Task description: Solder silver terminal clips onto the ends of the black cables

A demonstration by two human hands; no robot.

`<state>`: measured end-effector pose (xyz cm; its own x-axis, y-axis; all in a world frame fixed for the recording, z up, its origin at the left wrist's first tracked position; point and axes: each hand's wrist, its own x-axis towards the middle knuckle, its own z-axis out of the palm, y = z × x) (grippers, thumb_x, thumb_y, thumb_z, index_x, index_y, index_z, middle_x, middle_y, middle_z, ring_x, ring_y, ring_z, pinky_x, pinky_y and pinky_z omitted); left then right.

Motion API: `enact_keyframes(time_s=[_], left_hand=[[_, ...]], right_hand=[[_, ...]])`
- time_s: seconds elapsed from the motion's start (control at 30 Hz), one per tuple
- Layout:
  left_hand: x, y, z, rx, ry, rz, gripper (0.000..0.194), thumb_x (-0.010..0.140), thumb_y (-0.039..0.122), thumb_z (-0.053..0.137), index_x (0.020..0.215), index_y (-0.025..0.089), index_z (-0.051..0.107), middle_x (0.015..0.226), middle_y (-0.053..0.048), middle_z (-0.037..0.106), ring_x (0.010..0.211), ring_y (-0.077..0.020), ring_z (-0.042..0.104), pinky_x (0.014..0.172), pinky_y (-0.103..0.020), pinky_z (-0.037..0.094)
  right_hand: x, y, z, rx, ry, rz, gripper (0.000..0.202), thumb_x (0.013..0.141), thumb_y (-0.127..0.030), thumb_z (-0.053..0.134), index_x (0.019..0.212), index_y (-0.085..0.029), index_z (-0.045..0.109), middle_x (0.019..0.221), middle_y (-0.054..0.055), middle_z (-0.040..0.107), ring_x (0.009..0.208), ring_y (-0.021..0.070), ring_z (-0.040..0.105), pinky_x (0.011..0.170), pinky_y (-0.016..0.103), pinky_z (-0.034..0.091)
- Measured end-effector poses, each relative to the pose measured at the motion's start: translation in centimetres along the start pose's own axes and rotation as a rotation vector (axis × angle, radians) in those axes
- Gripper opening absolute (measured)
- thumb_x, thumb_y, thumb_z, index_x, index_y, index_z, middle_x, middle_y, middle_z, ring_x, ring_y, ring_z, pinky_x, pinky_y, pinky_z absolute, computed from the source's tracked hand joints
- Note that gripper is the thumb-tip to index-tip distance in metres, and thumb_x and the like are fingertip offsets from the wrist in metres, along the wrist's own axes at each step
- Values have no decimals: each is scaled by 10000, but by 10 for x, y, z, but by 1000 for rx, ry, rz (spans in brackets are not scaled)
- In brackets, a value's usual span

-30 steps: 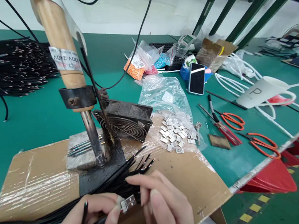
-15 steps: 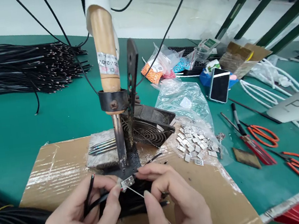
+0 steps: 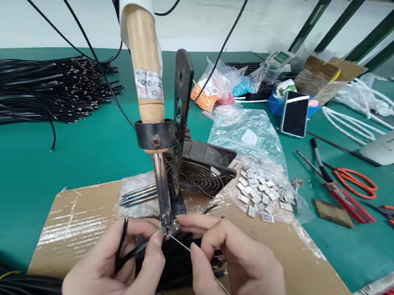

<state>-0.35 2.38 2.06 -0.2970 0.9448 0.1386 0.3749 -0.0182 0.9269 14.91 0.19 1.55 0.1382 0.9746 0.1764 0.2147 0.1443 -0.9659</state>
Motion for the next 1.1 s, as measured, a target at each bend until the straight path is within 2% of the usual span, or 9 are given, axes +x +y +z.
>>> enact_keyframes(time_s=[0.13,0.4,0.47,0.6,0.73,0.8,0.93,1.1], left_hand=[[0,-1,0,-6,0,13,123,824,326,773,740,256,718,708,45,732,595,-106,738,594,-101,612],[-4,-5,-1,-21,20,36,72,844,281,762,783,286,723,756,96,735,633,-52,746,680,-36,593],[-5,-5,0,-4,32,25,85,843,313,772,786,274,722,761,76,740,635,-78,749,654,-75,617],[-7,-4,4,79,62,-19,257,808,468,824,771,244,701,729,15,740,710,-183,787,631,-202,669],[-9,-3,6,109,53,-13,341,781,556,833,762,249,688,715,6,734,766,-213,804,640,-225,673],[-9,-4,5,103,44,-13,352,778,570,832,761,250,688,716,5,736,770,-213,805,635,-221,671],[-6,-2,1,67,21,-32,315,800,534,822,754,247,701,724,5,747,733,-193,798,621,-199,663],[-4,1,-2,-13,-2,-23,152,835,361,777,746,250,724,742,27,757,638,-126,768,603,-136,641]], right_hand=[[1,1,-3,0,11,-8,264,860,-23,660,786,-276,634,1197,-87,853,1057,118,835,936,156,619],[2,-9,4,50,80,1,257,829,-21,661,730,-257,637,1127,-66,870,1009,115,841,883,133,613],[2,-11,7,63,113,21,248,826,-34,665,716,-253,629,1113,-51,871,996,130,846,879,157,616],[2,-14,11,59,140,22,238,816,-50,681,696,-249,631,1073,-12,877,959,170,854,806,197,642],[3,-15,11,63,146,4,241,811,-46,693,687,-246,638,1053,21,878,913,192,856,749,222,663],[3,-14,11,51,153,-6,239,811,-42,697,693,-244,647,1052,33,878,904,202,857,770,245,673],[2,-14,11,37,157,-7,235,831,-56,685,706,-250,643,1057,-5,877,920,172,855,784,203,661],[5,-18,12,20,174,-33,239,829,-60,690,681,-242,642,995,3,877,876,168,858,763,195,662]])
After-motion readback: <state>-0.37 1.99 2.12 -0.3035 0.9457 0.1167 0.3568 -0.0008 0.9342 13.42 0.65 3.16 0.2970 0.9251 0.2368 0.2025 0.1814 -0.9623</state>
